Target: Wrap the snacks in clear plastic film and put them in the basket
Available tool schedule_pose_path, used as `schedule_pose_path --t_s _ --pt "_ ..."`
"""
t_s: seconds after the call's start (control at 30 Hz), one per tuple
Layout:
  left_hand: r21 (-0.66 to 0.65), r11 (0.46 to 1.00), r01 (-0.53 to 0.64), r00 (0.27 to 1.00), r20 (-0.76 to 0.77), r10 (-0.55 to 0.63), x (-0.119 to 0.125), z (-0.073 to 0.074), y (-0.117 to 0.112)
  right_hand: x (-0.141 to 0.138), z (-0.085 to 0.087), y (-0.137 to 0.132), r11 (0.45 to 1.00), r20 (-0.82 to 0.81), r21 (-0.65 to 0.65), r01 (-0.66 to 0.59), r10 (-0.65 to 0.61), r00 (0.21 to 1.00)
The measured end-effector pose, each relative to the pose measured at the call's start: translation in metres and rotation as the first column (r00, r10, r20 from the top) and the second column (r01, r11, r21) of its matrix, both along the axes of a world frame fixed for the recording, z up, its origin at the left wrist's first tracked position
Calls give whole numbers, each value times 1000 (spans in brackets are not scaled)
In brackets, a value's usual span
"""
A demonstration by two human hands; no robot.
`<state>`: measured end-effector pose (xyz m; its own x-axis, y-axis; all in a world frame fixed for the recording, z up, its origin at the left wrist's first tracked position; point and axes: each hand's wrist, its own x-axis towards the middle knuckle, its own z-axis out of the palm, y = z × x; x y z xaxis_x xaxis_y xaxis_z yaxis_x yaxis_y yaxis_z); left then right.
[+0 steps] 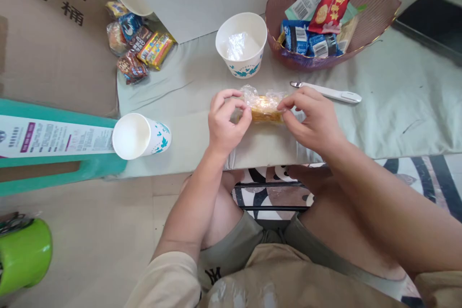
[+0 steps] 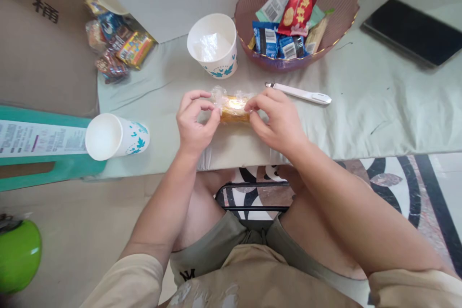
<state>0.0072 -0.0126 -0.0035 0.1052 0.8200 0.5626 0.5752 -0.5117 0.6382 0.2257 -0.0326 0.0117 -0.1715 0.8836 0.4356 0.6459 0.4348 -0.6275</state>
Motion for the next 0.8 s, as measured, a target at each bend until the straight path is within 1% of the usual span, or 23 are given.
schedule_pose_path --t_s 0.03,0.07,0.13,0.2,0.23,0.27,0.3,0.33,0.4,0.47,0.5,0.53,0.57,0.6,0.63,0.67,0.7,0.73,0.77,0.8 --pt "-52 999 1 992 125 6 -1 -1 2 2 3 0 1000 -14 -12 27 -27 1000" --pt "-127 992 18 966 259 15 -3 -1 3 4 4 0 998 -31 -28 62 -63 998" --pt "-303 949 88 867 493 77 -5 0 7 9 7 1 985 -66 -93 148 -155 986" --pt "-430 894 126 759 622 192 -8 2 10 15 8 4 951 -100 -210 226 -251 963" --pt "-473 873 118 719 647 253 -10 3 12 18 8 6 927 -108 -273 258 -296 949" --pt "-510 855 94 694 649 311 -12 4 14 21 9 7 900 -97 -331 283 -331 939" --pt "-544 837 56 686 630 364 -16 4 15 24 10 9 873 -64 -380 307 -356 932" --pt "-577 817 9 696 590 409 -20 4 16 27 11 10 844 -10 -418 335 -373 928" --pt "-625 774 -104 764 448 464 -32 3 18 32 15 12 792 135 -460 402 -385 913" --pt "-642 730 -235 850 229 475 -43 2 18 35 17 12 745 267 -478 464 -380 886" --pt "-641 706 -301 877 105 469 -49 2 17 37 18 12 724 320 -486 489 -373 871" --pt "-629 687 -363 888 -10 460 -53 2 15 38 18 11 711 362 -481 513 -372 855" --pt "-597 684 -420 884 -97 458 -55 4 13 40 17 10 713 384 -457 531 -381 841" --pt "-542 702 -461 874 -142 465 -57 5 11 41 17 8 738 379 -408 538 -399 835" --pt "-466 745 -478 871 -142 470 -57 7 10 43 16 7 787 340 -336 518 -411 846" --pt "-375 804 -461 884 -112 455 -57 8 9 43 15 6 856 264 -240 457 -396 880" --pt "-278 869 -409 911 -76 405 -56 9 8 43 14 5 925 179 -136 355 -330 927" --pt "-195 926 -323 946 -55 319 -55 9 9 42 13 5 975 111 -38 221 -216 970" --pt "-142 967 -211 977 -58 205 -53 9 10 40 11 5 996 76 36 77 -79 994" --pt "-123 988 -93 994 -77 84 -52 8 12 37 9 6 996 73 73 -45 40 997"
